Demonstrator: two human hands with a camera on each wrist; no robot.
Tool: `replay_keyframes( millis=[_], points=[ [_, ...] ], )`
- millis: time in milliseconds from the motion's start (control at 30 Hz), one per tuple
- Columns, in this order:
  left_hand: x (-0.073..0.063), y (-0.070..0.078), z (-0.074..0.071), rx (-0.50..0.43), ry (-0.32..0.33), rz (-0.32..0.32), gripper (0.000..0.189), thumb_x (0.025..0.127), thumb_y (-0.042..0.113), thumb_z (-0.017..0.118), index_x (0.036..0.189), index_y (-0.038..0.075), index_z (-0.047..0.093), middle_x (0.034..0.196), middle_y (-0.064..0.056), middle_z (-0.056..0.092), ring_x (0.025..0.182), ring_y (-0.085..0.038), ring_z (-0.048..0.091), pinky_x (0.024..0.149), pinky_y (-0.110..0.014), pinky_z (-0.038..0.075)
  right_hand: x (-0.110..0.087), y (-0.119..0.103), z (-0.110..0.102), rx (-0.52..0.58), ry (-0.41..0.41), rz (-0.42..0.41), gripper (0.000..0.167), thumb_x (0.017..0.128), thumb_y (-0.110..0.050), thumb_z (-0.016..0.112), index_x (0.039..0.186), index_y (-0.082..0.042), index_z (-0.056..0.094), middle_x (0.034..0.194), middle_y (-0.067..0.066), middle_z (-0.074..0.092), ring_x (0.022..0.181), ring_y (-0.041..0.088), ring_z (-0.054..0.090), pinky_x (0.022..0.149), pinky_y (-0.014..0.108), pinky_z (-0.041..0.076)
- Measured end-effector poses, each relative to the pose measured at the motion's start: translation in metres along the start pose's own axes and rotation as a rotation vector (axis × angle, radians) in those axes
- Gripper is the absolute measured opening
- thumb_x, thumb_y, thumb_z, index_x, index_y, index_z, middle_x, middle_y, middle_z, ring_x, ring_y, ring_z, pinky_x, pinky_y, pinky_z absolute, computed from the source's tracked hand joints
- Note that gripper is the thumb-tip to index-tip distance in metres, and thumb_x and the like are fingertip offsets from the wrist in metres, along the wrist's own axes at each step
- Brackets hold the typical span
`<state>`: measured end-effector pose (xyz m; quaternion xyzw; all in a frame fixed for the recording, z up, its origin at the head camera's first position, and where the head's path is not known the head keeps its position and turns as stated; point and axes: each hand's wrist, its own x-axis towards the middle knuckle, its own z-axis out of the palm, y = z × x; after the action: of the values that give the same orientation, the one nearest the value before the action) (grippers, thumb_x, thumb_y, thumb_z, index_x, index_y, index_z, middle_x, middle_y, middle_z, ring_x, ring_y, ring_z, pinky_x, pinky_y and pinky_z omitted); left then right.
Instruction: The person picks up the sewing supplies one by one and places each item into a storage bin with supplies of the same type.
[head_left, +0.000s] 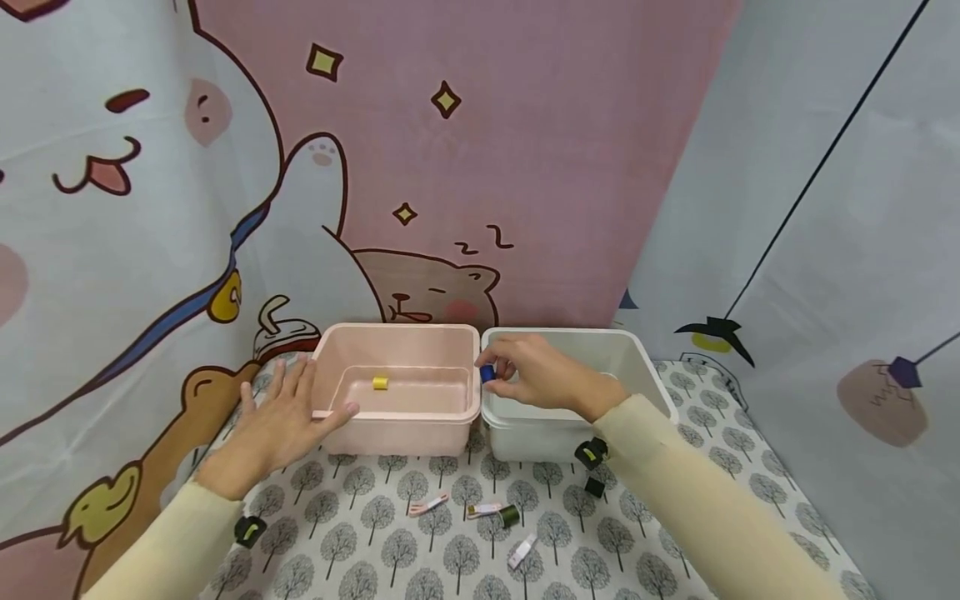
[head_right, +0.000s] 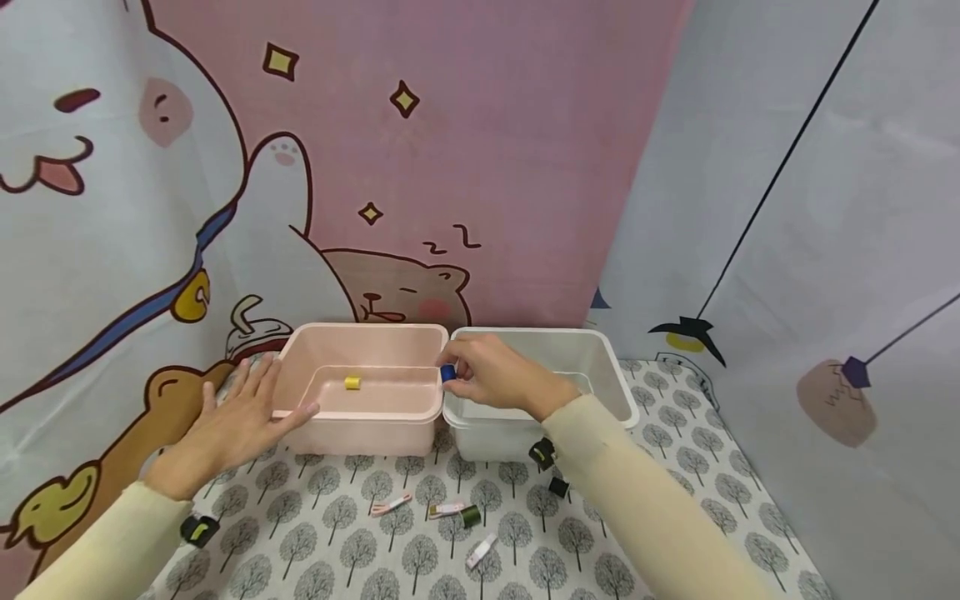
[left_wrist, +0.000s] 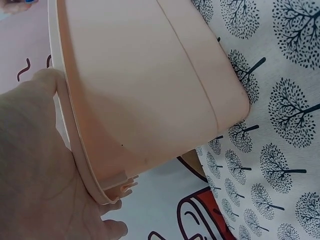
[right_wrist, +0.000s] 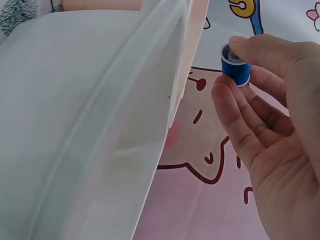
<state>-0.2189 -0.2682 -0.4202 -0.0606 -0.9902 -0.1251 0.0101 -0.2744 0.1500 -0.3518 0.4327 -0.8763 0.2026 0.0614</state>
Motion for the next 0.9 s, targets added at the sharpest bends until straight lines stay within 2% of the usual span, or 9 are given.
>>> replay_keyframes(
  millis=[200,433,700,900],
  points=[
    [0.001,0.002,0.000,0.001,0.007,0.004,0.129,0.107,0.093,0.044,0.185,-0.003,0.010,0.194,-0.032,0.008,0.178,-0.065,0.004,0.129,-0.099,-0.007,0.017,-0.001,0.003,0.005,0.005,0.011,0.024,0.103,-0.013,0.089,0.126,-0.007,0.085,0.112,0.007,0.080,0.093,0.011,0.078,0.085,0.024,0.069],
    [0.000,0.002,0.001,0.012,-0.003,0.001,0.129,0.107,0.093,0.043,0.185,-0.004,0.010,0.193,-0.033,0.007,0.178,-0.065,0.003,0.129,-0.099,-0.007,0.039,-0.004,0.008,0.016,-0.037,0.017,0.027,0.105,-0.012,0.085,0.131,-0.004,0.084,0.116,0.010,0.080,0.096,0.016,0.079,0.086,0.022,0.068],
    [0.001,0.002,0.001,0.008,-0.003,0.003,0.128,0.108,0.092,0.043,0.185,-0.005,0.010,0.193,-0.033,0.008,0.178,-0.066,0.004,0.128,-0.100,-0.006,0.058,-0.002,0.017,0.030,-0.080,0.058,0.027,0.107,-0.013,0.084,0.133,-0.004,0.082,0.121,0.011,0.080,0.105,0.026,0.083,0.092,0.026,0.068],
    [0.002,0.001,0.001,0.010,-0.012,0.004,0.128,0.108,0.092,0.041,0.185,-0.005,0.008,0.193,-0.034,0.005,0.177,-0.066,0.003,0.127,-0.100,-0.007,0.074,-0.003,0.024,0.021,-0.080,0.112,0.030,0.107,-0.016,0.085,0.135,-0.005,0.083,0.119,0.009,0.082,0.104,0.024,0.083,0.090,0.025,0.068]
  ],
)
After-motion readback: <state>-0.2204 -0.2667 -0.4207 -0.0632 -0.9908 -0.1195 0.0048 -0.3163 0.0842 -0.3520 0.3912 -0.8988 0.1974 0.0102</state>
